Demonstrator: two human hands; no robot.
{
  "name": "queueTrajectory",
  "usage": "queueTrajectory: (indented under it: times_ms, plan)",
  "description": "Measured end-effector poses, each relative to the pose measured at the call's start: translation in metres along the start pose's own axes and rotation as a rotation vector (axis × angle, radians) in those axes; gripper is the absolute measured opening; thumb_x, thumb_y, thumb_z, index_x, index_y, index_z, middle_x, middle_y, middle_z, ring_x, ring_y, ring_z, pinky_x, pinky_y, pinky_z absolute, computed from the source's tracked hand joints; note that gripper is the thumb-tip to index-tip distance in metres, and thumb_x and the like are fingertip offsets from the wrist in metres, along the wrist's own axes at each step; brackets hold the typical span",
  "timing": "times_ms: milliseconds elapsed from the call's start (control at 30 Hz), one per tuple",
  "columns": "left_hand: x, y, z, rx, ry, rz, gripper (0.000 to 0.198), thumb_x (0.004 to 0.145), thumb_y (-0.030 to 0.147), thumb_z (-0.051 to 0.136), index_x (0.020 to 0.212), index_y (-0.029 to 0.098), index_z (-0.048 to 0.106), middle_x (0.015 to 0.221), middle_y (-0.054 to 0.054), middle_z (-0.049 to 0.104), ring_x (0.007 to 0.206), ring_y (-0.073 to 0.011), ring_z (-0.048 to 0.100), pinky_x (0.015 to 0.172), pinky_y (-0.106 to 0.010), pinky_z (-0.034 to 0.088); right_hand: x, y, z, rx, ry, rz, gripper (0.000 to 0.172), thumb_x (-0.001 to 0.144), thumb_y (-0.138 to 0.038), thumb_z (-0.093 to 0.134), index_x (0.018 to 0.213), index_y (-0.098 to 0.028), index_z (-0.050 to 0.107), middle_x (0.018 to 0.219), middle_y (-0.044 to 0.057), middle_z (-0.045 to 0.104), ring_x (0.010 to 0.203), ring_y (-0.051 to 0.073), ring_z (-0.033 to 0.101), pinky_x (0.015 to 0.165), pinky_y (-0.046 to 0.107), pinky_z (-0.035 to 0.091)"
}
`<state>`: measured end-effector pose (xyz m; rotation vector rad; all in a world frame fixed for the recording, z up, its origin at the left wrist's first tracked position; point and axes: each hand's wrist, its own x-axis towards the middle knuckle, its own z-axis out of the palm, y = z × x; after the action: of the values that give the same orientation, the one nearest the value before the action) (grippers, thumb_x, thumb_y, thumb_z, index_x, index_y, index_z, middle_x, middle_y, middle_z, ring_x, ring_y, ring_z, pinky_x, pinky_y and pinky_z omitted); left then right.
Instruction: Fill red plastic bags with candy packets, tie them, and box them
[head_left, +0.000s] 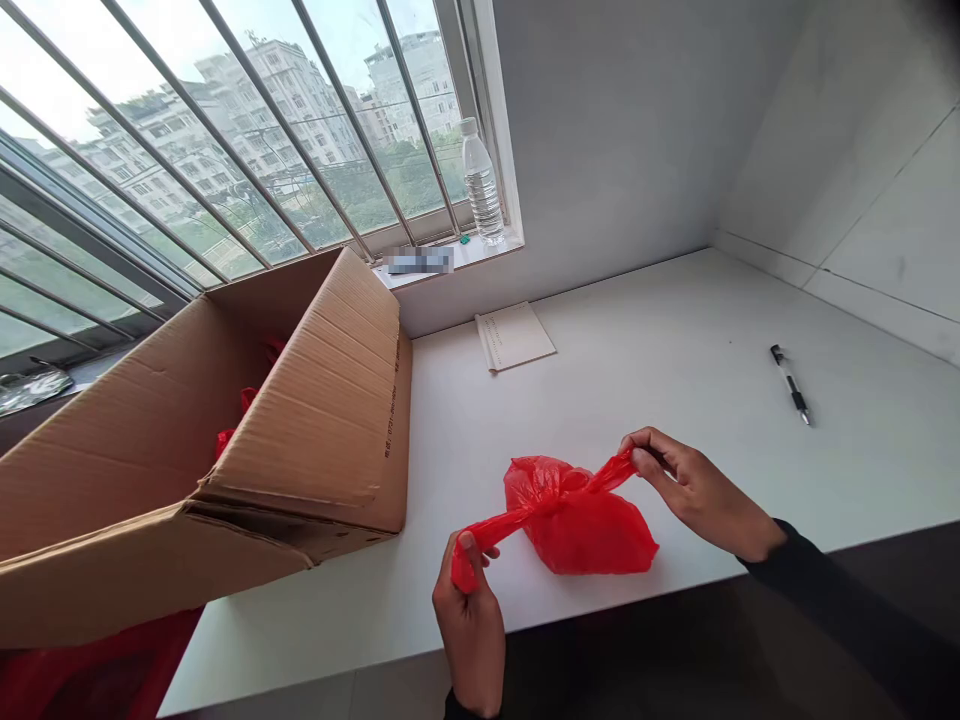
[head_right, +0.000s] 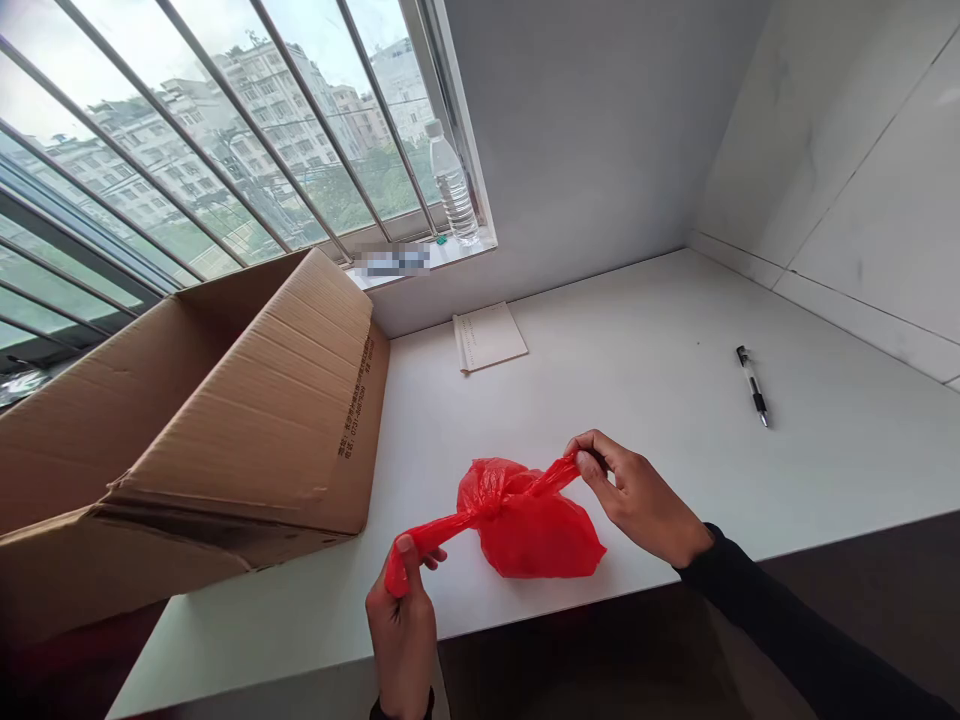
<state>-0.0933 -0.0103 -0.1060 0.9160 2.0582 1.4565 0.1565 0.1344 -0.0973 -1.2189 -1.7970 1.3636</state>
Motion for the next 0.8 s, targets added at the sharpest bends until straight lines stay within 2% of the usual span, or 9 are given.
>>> queueTrajectory:
  times_ms: [100,200,267,333,467,533,600,700,800]
  plan:
    - [-0.001,0.007,0.008,-0.394,-0.086,-0.154,0.049,0.098,0.063,0.050,0.105,0.022,0.076,0.100,-0.007,0.074,0.074,-0.0172,0.059,0.083,-0.036,0.051,0.000,-0.002,0.004,0.193,-0.078,0.040,0.035,0.099,-0.057,0.056,0.120,-0.030,0.058,0.103,0.000,0.065,0.098,0.020,0.058,0.094,0.035,0.046]
    - [-0.004,0.011,0.022,-0.647,-0.216,-0.265,0.043,0.095,0.055,0.063,0.124,0.024,0.071,0.122,-0.009,0.071,0.091,-0.0200,0.066,0.088,-0.037,0.054,-0.002,-0.002,0.009,0.292,-0.167,0.102,0.044,0.095,-0.056,0.063,0.127,-0.027,0.058,0.103,0.001,0.066,0.101,0.021,0.060,0.096,0.035,0.048]
    - [-0.007,0.008,0.032,-0.618,-0.253,-0.317,0.048,0.093,0.051,0.068,0.133,0.025,0.068,0.131,-0.009,0.069,0.114,-0.0248,0.065,0.100,-0.039,0.052,-0.003,0.000,0.013,0.314,-0.193,0.098,0.041,0.094,-0.055,0.065,0.122,-0.026,0.063,0.108,0.003,0.067,0.106,0.023,0.061,0.095,0.035,0.050]
    - [-0.010,0.004,0.040,-0.543,-0.227,-0.351,0.053,0.094,0.056,0.065,0.136,0.024,0.066,0.135,-0.010,0.068,0.130,-0.0289,0.059,0.109,-0.041,0.048,-0.005,0.001,0.019,0.290,-0.183,0.061,0.035,0.095,-0.055,0.062,0.113,-0.026,0.066,0.112,0.004,0.066,0.107,0.023,0.061,0.095,0.035,0.050]
    - [-0.015,0.002,0.049,-0.398,-0.151,-0.315,0.058,0.096,0.064,0.055,0.137,0.025,0.066,0.141,-0.010,0.065,0.138,-0.0308,0.054,0.112,-0.042,0.048,-0.008,-0.005,0.036,0.190,-0.106,0.001,0.037,0.101,-0.060,0.046,0.095,-0.026,0.061,0.112,0.004,0.063,0.099,0.021,0.062,0.090,0.035,0.052]
    - [-0.016,0.005,0.052,-0.305,-0.120,-0.246,0.057,0.097,0.064,0.053,0.138,0.026,0.065,0.147,-0.010,0.060,0.142,-0.0302,0.049,0.114,-0.042,0.047,-0.009,-0.007,0.045,0.192,-0.086,0.001,0.041,0.101,-0.062,0.043,0.090,-0.026,0.057,0.124,0.006,0.061,0.108,0.023,0.061,0.094,0.038,0.053]
    - [-0.016,0.008,0.055,-0.245,-0.055,-0.183,0.056,0.098,0.062,0.053,0.140,0.027,0.062,0.156,-0.009,0.051,0.147,-0.0301,0.043,0.114,-0.041,0.047,-0.007,-0.005,0.054,0.191,-0.082,-0.002,0.041,0.101,-0.062,0.044,0.089,-0.025,0.057,0.141,0.007,0.055,0.127,0.027,0.055,0.105,0.041,0.050]
    - [-0.014,0.011,0.062,-0.240,-0.013,-0.130,0.056,0.100,0.058,0.052,0.147,0.030,0.054,0.167,-0.008,0.035,0.153,-0.0304,0.035,0.111,-0.040,0.051,-0.004,0.007,0.067,0.174,-0.083,-0.020,0.035,0.102,-0.058,0.044,0.114,-0.029,0.060,0.155,0.006,0.047,0.145,0.028,0.042,0.119,0.049,0.039]
    - [-0.011,0.008,0.074,-0.212,-0.068,-0.095,0.055,0.102,0.055,0.048,0.152,0.032,0.049,0.169,-0.006,0.032,0.155,-0.0295,0.030,0.116,-0.042,0.047,-0.003,0.024,0.078,0.128,-0.134,-0.104,0.046,0.106,-0.051,0.039,0.149,-0.036,0.041,0.163,0.004,0.039,0.153,0.024,0.031,0.128,0.053,0.025]
